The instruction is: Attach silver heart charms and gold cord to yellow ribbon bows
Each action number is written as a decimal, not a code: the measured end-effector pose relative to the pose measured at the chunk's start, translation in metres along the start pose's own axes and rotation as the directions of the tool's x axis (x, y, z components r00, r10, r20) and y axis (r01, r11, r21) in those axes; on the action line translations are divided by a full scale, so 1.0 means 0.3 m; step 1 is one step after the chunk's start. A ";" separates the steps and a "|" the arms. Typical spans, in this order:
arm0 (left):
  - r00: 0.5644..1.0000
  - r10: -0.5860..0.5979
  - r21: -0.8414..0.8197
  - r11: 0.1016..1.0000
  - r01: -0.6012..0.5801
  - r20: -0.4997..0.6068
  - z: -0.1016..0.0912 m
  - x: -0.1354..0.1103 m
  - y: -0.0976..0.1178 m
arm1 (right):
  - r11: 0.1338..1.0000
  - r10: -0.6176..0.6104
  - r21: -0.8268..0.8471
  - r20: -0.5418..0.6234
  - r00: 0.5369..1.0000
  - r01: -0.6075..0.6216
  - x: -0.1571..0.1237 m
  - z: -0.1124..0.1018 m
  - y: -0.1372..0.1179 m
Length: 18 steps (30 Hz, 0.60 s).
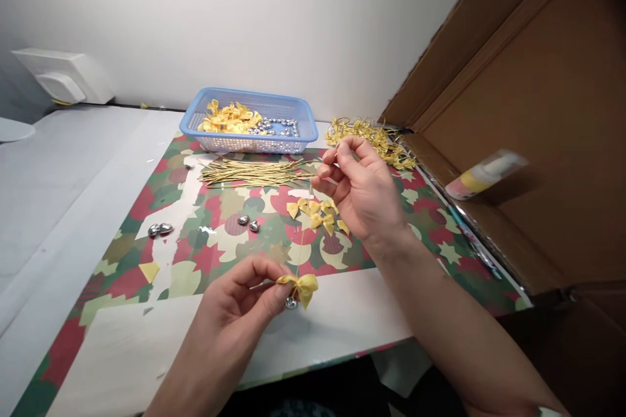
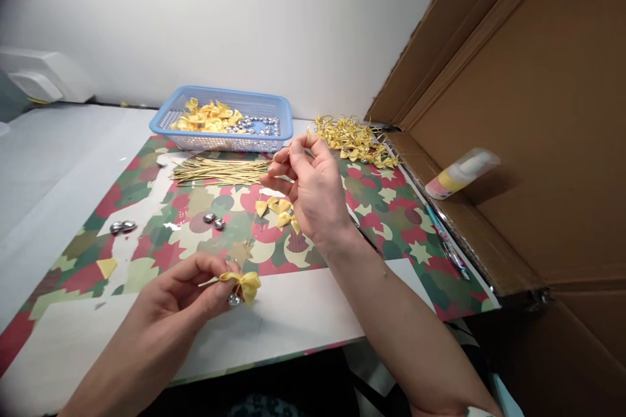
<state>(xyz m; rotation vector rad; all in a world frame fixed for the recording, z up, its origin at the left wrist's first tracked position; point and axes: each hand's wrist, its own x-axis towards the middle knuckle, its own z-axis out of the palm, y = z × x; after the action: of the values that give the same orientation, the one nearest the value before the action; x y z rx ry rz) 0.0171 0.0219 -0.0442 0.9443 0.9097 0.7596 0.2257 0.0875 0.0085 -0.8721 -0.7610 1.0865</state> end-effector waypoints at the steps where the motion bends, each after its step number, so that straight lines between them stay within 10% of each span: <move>1: 1.000 0.002 -0.001 1.000 -0.002 -0.008 0.000 0.001 -0.002 | 1.000 -0.005 0.004 -0.008 1.000 0.005 0.002 -0.002 0.003; 12: 0.996 -0.064 -0.179 0.982 0.052 -0.058 0.023 -0.009 0.023 | 0.983 0.004 -0.182 0.008 1.000 -0.002 -0.012 -0.014 0.003; 18: 0.990 -0.100 -0.306 0.950 0.064 -0.103 0.014 -0.002 0.031 | 0.688 0.375 -0.725 0.329 0.867 -0.022 -0.208 -0.030 -0.053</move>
<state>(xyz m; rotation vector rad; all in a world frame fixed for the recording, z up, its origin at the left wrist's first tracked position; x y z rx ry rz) 0.0192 0.0236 -0.0344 0.5938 0.8988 0.8613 0.2221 0.0226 0.0124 -1.4006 -1.5826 1.2325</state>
